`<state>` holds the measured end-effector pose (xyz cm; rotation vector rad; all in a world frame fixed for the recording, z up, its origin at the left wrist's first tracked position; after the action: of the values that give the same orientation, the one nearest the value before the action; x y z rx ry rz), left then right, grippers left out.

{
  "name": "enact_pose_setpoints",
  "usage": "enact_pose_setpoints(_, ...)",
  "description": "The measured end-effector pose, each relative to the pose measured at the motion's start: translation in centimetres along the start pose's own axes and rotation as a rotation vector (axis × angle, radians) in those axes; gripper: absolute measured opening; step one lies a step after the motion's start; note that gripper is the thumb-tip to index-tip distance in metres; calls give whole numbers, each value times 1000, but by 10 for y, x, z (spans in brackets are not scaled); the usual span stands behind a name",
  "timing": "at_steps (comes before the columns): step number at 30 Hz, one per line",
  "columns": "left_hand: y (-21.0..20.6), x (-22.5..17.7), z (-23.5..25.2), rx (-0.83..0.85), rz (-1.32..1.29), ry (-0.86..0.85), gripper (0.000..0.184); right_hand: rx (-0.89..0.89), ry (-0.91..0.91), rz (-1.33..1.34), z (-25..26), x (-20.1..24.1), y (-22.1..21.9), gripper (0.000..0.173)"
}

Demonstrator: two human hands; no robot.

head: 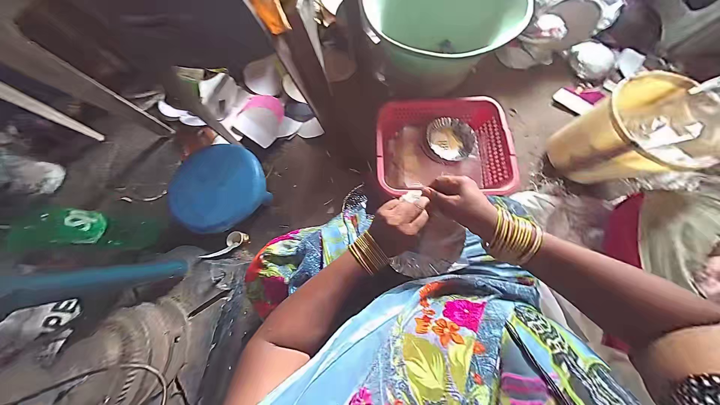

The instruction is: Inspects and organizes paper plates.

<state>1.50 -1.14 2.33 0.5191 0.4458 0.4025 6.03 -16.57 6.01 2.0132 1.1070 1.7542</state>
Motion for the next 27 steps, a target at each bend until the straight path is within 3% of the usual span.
enact_pose_setpoints(2,3,3,0,35,-9,30,19,19,83,54,-5,1,0,12)
enact_pose_setpoints(4,9,8,5,46,-141,149,21,4,230,-73,-12,4,-1,23)
enact_pose_setpoints(9,22,30,29,117,-827,793,9,-539,626,-598,-23,5,-18,15)
enact_pose_setpoints(12,23,42,36,155,-1099,1067,19,-720,742,-614,-9,-8,-27,17)
enact_pose_setpoints(15,18,43,23,31,-1199,1182,19,-686,691,-403,0,-12,-32,16)
enact_pose_setpoints(20,20,33,-5,-160,-1209,1297,17,-382,515,-7,-23,-15,-35,26)
enact_pose_setpoints(23,19,28,-13,-160,-1216,1296,16,-299,456,47,-26,-15,-41,24)
enact_pose_setpoints(27,18,25,-18,-97,-1263,1249,16,-395,563,-44,-22,-13,-44,9)
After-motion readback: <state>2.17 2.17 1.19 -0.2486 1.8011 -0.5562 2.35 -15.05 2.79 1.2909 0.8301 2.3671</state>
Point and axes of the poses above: each hand's wrist, its own z-axis towards the middle knuckle, its own y-axis out of the back of the hand, x = y × z, the point moved 3 cm from there along z, towards the middle knuckle, and after that the axes turned 12 degrees about -z, right-handed, at the moved point
